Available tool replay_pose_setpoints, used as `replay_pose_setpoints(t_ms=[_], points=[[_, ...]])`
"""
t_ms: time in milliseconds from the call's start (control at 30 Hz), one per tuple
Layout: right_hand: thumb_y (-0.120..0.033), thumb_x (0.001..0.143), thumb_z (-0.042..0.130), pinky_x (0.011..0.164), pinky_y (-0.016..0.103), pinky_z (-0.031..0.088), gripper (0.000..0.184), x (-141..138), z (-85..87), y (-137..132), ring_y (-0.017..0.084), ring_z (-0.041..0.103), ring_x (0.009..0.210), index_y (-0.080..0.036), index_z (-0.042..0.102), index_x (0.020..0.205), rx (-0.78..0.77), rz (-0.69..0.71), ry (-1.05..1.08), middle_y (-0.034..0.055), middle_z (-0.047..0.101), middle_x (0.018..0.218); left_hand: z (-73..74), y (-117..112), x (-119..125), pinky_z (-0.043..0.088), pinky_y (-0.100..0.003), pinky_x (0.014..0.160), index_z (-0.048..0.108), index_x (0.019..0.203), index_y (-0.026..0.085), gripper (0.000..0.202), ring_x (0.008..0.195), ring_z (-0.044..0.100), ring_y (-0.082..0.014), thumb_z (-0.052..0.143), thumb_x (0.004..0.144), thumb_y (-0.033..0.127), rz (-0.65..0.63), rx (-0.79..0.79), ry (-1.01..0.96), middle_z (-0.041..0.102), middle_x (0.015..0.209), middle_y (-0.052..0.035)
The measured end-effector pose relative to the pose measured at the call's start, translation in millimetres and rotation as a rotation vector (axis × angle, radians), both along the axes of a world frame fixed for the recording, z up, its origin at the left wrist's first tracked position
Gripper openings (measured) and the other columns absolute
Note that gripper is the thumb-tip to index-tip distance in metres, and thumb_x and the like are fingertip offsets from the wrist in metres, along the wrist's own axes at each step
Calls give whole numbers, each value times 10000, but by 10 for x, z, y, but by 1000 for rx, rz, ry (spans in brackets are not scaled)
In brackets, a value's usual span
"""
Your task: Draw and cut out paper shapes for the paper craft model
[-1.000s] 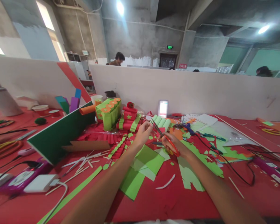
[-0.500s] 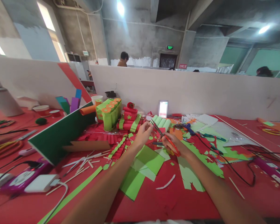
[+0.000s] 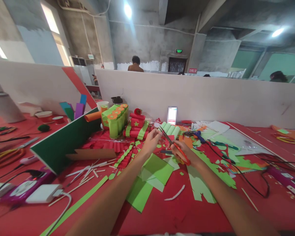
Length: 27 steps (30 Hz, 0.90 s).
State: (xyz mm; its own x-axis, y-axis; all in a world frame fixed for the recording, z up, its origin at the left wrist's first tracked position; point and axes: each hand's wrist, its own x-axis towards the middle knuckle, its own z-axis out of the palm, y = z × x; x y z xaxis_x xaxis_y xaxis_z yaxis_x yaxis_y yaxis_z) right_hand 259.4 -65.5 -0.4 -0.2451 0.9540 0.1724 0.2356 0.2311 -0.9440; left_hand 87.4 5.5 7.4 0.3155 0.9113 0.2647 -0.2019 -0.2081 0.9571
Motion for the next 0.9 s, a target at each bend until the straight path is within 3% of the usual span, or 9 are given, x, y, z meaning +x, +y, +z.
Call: replay_pose_setpoints(t_ms=[400, 900], points=[[-692, 814, 554, 396, 200, 265, 492, 6, 10, 5, 84, 350, 444, -202, 547, 853, 18, -29, -61, -56, 415, 589, -34, 30, 1, 460, -215, 555, 511, 790, 194, 250, 607, 630, -127, 648, 758, 401, -34, 13, -10, 616, 666, 26], [-655, 830, 568, 414, 201, 287, 446, 41, -2, 16, 85, 338, 456, -214, 500, 817, -1, 2, -52, -65, 394, 602, -15, 30, 2, 450, -214, 546, 501, 773, 191, 216, 564, 593, -110, 632, 748, 360, -20, 45, -27, 584, 638, 38]])
